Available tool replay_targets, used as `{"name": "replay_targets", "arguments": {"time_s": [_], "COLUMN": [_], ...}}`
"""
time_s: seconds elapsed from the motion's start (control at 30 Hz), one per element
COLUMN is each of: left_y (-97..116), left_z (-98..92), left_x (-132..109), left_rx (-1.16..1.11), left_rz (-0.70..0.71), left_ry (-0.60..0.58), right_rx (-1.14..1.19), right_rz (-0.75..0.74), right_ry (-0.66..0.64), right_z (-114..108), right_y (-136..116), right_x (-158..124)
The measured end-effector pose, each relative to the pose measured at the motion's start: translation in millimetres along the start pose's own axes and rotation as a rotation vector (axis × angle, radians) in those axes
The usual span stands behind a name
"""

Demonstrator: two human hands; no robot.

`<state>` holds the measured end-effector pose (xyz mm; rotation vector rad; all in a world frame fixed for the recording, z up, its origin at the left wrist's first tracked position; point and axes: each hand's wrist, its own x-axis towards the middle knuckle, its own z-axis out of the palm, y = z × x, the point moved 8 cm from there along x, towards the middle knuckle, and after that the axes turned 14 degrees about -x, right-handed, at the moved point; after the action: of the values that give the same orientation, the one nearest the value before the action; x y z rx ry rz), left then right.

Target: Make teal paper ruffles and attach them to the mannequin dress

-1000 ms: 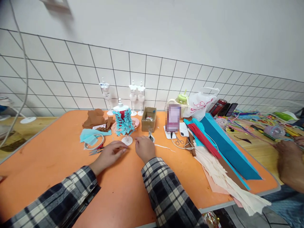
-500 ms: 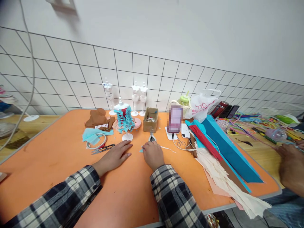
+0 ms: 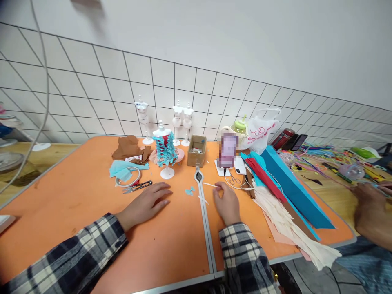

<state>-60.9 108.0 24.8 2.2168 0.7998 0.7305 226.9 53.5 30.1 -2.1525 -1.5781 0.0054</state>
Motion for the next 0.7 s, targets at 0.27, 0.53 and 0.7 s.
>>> {"name": "replay_targets", "arguments": {"time_s": [0.27, 0.53, 0.7], "left_y": [17.2, 27.9, 35.6], "left_z": [7.4, 9.2, 6.6], "left_x": [-4.0, -8.2, -13.1], "left_rx": [-0.041, -0.088, -0.114], "left_rz": [0.041, 0.094, 0.071], "left_ry": [-0.058, -0.072, -0.043], "right_rx": [-0.158, -0.214, -0.17], "right_rz": [-0.168, -0.091, -0.224], "right_ry": [-0.231, -0.34, -0.368], "right_z": [14.7, 24.3, 10.0], "right_y": [-9.7, -28.6, -59.4], "right_x": [-31.0, -16.9, -19.6]}}
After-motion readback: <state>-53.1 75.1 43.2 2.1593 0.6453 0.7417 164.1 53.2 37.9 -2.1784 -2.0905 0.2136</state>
